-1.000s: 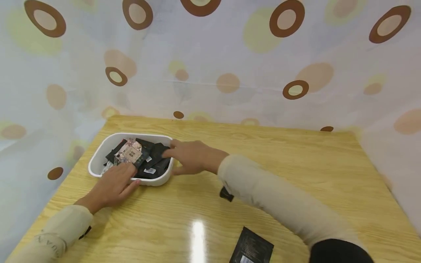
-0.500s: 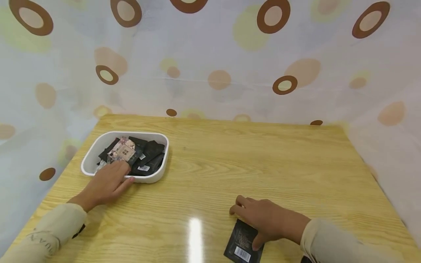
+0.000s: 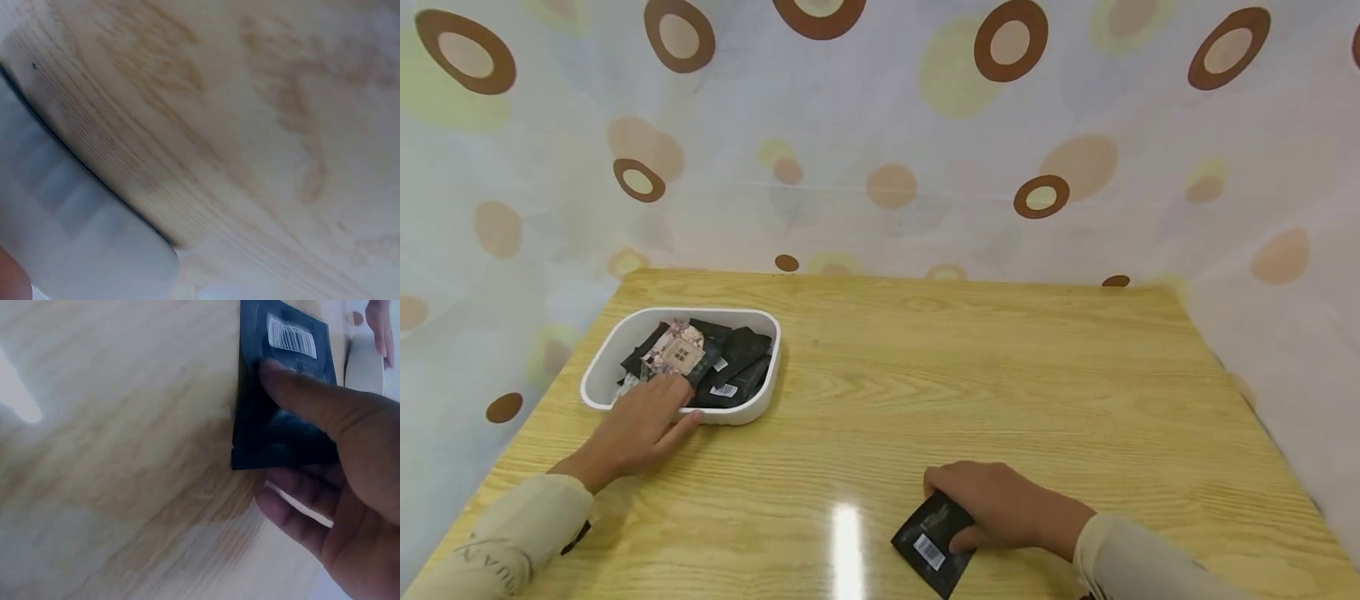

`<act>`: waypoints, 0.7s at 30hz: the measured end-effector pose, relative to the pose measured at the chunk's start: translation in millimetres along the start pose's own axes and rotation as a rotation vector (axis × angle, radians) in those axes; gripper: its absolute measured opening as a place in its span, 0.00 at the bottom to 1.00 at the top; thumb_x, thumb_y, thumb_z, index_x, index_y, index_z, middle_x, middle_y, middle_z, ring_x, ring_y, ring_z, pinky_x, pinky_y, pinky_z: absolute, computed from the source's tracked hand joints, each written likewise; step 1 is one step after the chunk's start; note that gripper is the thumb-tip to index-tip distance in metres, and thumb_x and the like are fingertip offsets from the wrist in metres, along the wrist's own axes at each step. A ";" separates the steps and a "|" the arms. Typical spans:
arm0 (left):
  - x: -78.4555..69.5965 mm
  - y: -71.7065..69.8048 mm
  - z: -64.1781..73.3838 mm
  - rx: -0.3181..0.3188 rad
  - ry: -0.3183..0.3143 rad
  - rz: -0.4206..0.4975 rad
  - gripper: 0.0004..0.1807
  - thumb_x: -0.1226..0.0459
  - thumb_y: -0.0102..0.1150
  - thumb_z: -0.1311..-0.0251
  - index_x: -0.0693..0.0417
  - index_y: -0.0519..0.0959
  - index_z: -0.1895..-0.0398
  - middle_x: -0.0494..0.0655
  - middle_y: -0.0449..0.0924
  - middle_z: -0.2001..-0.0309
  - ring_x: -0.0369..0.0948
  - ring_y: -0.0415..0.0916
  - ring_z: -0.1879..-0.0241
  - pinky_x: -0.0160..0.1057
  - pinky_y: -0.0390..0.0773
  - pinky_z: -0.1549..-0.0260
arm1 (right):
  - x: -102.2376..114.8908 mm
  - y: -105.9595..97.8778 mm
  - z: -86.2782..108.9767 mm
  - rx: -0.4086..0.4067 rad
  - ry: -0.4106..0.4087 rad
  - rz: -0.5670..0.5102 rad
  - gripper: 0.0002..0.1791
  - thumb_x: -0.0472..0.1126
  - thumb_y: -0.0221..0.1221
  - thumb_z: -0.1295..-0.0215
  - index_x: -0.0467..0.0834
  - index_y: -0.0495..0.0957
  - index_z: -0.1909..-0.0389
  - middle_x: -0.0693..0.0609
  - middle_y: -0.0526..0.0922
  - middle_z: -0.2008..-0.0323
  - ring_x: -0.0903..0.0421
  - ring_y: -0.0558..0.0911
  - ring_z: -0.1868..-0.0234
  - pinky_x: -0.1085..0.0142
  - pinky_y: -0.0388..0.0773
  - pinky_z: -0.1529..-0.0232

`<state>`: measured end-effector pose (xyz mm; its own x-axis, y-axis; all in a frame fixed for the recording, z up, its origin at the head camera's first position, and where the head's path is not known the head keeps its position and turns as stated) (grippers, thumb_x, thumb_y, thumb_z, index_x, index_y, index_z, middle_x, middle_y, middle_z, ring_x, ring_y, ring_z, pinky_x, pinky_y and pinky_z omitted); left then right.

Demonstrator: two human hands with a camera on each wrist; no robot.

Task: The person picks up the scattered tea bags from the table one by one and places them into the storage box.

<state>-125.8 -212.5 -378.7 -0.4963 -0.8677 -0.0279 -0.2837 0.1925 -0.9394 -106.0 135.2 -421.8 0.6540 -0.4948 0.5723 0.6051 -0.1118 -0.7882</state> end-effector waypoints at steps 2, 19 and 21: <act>0.7 0.8 0.2 0.006 -0.006 -0.001 0.17 0.50 0.45 0.27 0.52 0.64 0.68 0.44 0.65 0.70 0.40 0.63 0.69 0.40 0.66 0.68 | -1.9 1.4 -6.7 0.036 -0.018 -0.123 0.22 0.53 0.69 0.42 0.54 0.71 0.52 0.64 0.80 0.58 0.73 0.76 0.61 0.72 0.76 0.63; 0.8 -0.9 -1.0 0.014 -0.020 -0.004 0.15 0.52 0.50 0.31 0.52 0.64 0.69 0.43 0.63 0.71 0.39 0.61 0.70 0.38 0.64 0.69 | 34.6 -121.2 -95.6 -0.242 -0.050 -0.384 0.07 0.38 0.62 0.32 0.40 0.79 0.57 0.45 0.87 0.65 0.58 0.85 0.72 0.61 0.84 0.69; 0.4 1.5 -1.6 0.024 -0.025 0.008 0.15 0.53 0.52 0.32 0.52 0.64 0.68 0.43 0.63 0.71 0.39 0.60 0.70 0.37 0.64 0.69 | 40.9 -133.5 -117.7 -0.278 -0.027 -0.357 0.06 0.37 0.62 0.32 0.39 0.80 0.57 0.45 0.88 0.65 0.57 0.85 0.71 0.62 0.83 0.68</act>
<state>-127.7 -211.9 -379.6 -0.4775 -0.8776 -0.0433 -0.2598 0.1881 -0.9472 -213.5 28.4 -319.8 0.4402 -0.3611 0.8221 0.6526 -0.5002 -0.5692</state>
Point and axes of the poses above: each hand's wrist, its own z-axis away from the middle knuckle, its own y-axis out of the palm, x = y × z, the point moved 10 cm from there along -z, towards the middle knuckle
